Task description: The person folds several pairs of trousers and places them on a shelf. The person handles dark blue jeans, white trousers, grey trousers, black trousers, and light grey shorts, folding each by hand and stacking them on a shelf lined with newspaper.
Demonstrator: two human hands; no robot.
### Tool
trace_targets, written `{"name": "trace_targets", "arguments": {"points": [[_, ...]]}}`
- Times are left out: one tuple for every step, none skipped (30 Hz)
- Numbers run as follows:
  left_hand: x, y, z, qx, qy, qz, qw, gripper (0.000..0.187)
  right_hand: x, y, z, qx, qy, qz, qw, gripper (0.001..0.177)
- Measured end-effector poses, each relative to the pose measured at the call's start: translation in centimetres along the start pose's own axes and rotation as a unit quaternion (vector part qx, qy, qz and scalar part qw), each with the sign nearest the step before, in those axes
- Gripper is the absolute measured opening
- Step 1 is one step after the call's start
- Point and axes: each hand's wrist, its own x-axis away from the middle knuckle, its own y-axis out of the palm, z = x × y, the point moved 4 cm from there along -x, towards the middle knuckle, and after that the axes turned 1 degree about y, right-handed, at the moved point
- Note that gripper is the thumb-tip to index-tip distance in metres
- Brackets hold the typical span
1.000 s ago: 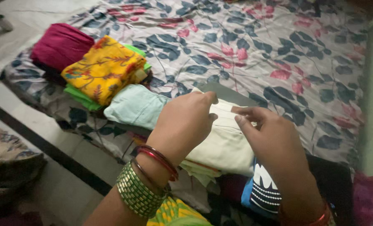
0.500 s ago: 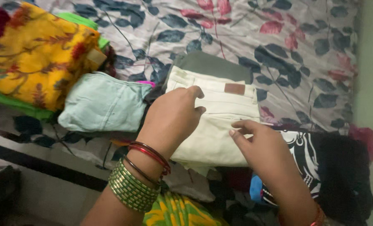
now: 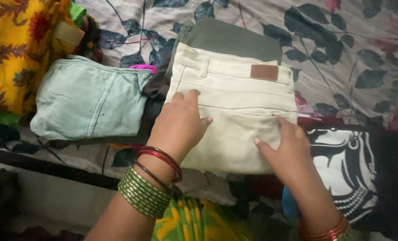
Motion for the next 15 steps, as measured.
{"name": "trace_targets", "arguments": {"points": [[-0.2,0.5,-0.5,0.005,-0.029,-0.007,1.0,0.066,-0.4,0.6,0.5,0.0,-0.003,0.016,1.0,0.089],[-0.2,0.9,-0.9,0.011,-0.058,-0.015,0.998,0.072,-0.7,1.2,1.0,0.001,-0.006,0.032,0.999,0.093],[-0.3,1.1,-1.1,0.011,-0.061,0.0,0.998,0.077,-0.8,1.6,1.6,0.003,-0.007,0.047,0.999,0.097],[-0.4,1.3,-1.2,0.012,-0.063,0.014,0.998,0.081,-1.1,2.0,1.9,-0.016,-0.024,0.069,0.997,0.1],[-0.5,1.4,-1.3,0.012,-0.066,0.029,0.997,0.086,-1.3,2.1,2.3,-0.033,-0.042,0.091,0.994,0.103],[-0.5,1.6,-1.4,0.025,-0.084,0.028,0.996,0.087,-1.4,2.1,2.6,-0.051,-0.059,0.113,0.991,0.105],[-0.6,1.7,-1.5,0.038,-0.101,0.028,0.994,0.088,-1.7,2.3,3.1,-0.076,-0.035,0.083,0.993,0.109],[-0.6,1.8,-1.6,0.05,-0.118,0.027,0.991,0.09,-2.1,2.3,3.7,-0.101,-0.011,0.053,0.993,0.113],[-0.6,1.8,-1.8,0.049,-0.142,0.029,0.988,0.09,-2.5,2.6,4.0,-0.127,0.013,0.023,0.992,0.116],[-0.7,1.7,-2.0,0.047,-0.165,0.03,0.985,0.091,-2.7,2.7,4.2,-0.123,0.029,0.013,0.992,0.118],[-0.8,1.7,-2.2,0.045,-0.188,0.032,0.981,0.092,-3.1,2.7,4.3,-0.118,0.045,0.003,0.992,0.121],[-1.0,1.8,-2.5,0.045,-0.21,0.016,0.977,0.094,-3.5,2.9,4.4,-0.113,0.06,-0.006,0.992,0.123],[-1.0,2.1,-2.8,0.046,-0.231,0.0,0.972,0.096,-3.5,2.8,4.5,-0.144,0.061,-0.005,0.988,0.122],[-1.1,2.3,-3.1,0.047,-0.253,-0.016,0.966,0.098,-3.5,2.9,4.6,-0.175,0.061,-0.003,0.983,0.122],[-1.3,2.4,-3.4,0.047,-0.261,-0.023,0.964,0.101,-3.6,3.1,4.4,-0.206,0.061,-0.002,0.977,0.122]]}}
